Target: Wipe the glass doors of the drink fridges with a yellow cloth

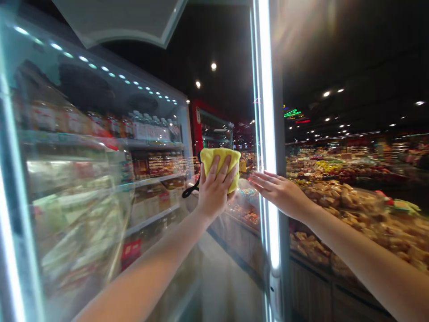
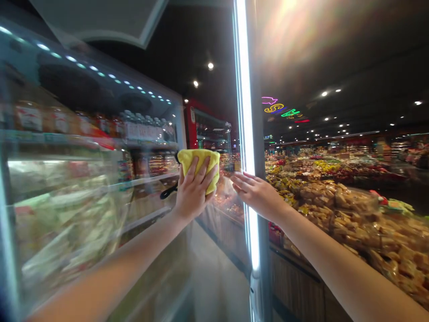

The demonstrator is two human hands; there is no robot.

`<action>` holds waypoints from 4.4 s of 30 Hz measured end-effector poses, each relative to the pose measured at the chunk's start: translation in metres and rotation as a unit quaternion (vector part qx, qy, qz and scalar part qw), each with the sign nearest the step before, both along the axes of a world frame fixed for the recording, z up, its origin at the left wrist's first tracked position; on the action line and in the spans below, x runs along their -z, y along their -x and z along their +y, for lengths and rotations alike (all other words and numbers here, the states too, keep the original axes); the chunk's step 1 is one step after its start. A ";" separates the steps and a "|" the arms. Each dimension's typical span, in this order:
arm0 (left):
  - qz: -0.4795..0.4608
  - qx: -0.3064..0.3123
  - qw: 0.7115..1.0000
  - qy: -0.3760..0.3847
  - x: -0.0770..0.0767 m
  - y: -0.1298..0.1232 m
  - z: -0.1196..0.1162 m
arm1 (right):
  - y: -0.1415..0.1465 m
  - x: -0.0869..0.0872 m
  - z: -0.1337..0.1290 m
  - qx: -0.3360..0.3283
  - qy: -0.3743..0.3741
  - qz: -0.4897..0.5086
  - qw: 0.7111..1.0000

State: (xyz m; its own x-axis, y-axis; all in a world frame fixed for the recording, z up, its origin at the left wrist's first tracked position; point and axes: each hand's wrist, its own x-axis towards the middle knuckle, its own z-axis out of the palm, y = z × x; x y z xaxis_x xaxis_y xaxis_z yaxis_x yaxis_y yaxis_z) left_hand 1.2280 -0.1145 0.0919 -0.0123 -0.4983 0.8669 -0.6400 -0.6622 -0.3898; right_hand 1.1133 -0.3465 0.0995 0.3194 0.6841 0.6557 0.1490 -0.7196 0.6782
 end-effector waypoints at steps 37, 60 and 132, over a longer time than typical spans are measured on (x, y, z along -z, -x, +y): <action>0.086 -0.056 0.994 -0.031 0.081 0.045 -0.077 | 0.036 0.053 -0.051 -0.097 -0.082 0.045 0.991; 0.067 -0.128 0.989 0.027 0.104 0.025 -0.014 | 0.002 0.090 0.026 -0.086 -0.168 0.051 0.981; 0.175 -0.166 0.947 0.213 0.111 -0.067 0.288 | -0.087 0.143 0.274 -0.022 -0.123 -0.006 0.992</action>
